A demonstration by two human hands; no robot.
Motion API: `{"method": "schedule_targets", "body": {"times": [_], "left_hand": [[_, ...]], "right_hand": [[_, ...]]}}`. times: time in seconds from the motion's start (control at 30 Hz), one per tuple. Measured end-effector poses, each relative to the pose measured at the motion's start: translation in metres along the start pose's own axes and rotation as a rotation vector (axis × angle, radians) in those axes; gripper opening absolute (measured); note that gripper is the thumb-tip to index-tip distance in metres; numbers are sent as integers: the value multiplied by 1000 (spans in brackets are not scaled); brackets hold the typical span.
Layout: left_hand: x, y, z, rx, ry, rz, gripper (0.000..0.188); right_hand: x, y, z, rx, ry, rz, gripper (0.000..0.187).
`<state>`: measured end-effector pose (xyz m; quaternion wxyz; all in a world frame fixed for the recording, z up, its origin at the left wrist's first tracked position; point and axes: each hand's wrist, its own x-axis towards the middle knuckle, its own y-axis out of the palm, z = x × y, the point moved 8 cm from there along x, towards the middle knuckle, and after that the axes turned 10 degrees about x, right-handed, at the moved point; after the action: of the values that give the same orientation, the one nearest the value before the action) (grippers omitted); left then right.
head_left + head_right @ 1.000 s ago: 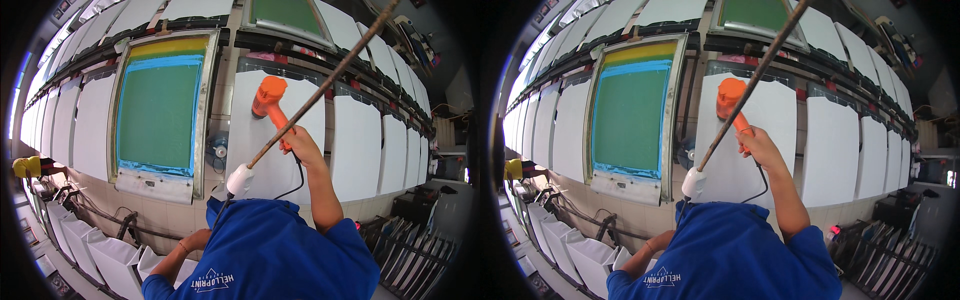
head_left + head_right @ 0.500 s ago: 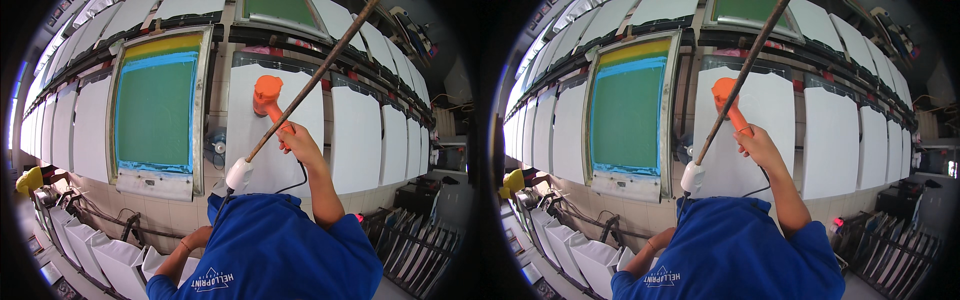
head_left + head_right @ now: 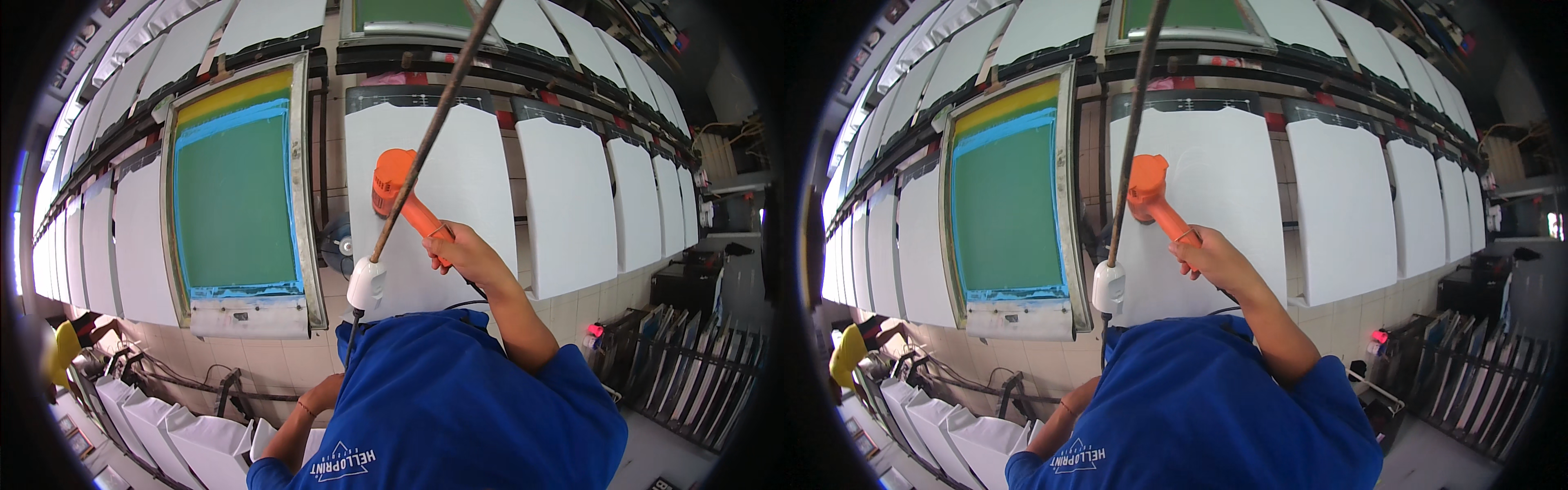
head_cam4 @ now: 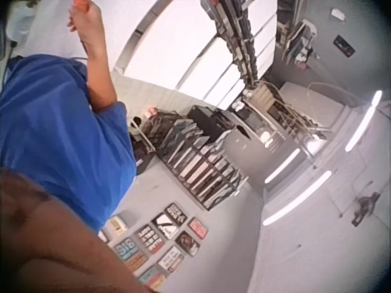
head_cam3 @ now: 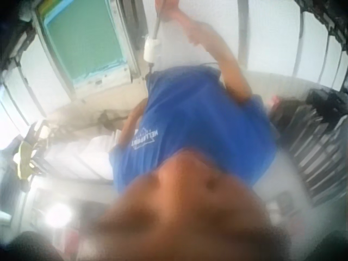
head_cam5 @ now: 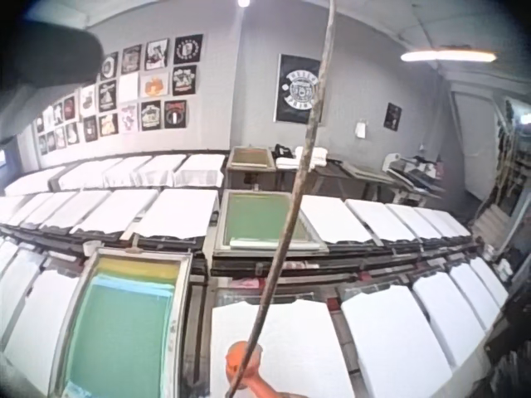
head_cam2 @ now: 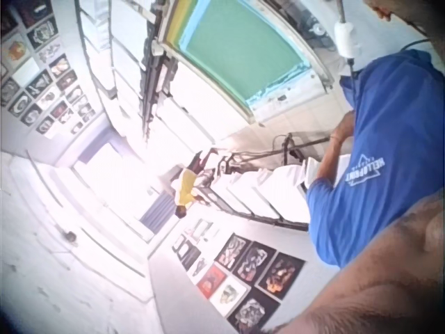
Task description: The person uses an orange heat gun to apply heat to a white t-shirt hanging on a drying rack. They move the heat gun across the surface of the shirt while holding the garment steady with their left hand.
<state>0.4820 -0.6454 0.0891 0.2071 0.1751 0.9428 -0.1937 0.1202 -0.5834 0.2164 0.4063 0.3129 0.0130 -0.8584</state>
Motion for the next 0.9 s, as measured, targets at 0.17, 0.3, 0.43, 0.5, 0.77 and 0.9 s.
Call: {"method": "schedule_targets", "body": {"times": [0.17,0.3,0.43,0.5,0.77,0.9], "left_hand": [[2,-4,-4,-4,3,29,46],[2,14,21,8,-15,110,47],[3,19,26,36,16,136,49],[2,20,29,-59,-14,121,49],[5,-16,-18,3,30,-4,47],[1,-11,-13,-34,-17,-6,45]], "right_hand": [[-3,-23,-1,5,-79,-126,32],[-18,-78,-6,60,-128,-280,28],[-49,-136,-9,63,-178,-501,29],[-62,-154,-9,74,-192,-583,28],[-55,-121,-5,118,-173,-508,29],[-23,-54,-13,145,-135,-221,28]]}}
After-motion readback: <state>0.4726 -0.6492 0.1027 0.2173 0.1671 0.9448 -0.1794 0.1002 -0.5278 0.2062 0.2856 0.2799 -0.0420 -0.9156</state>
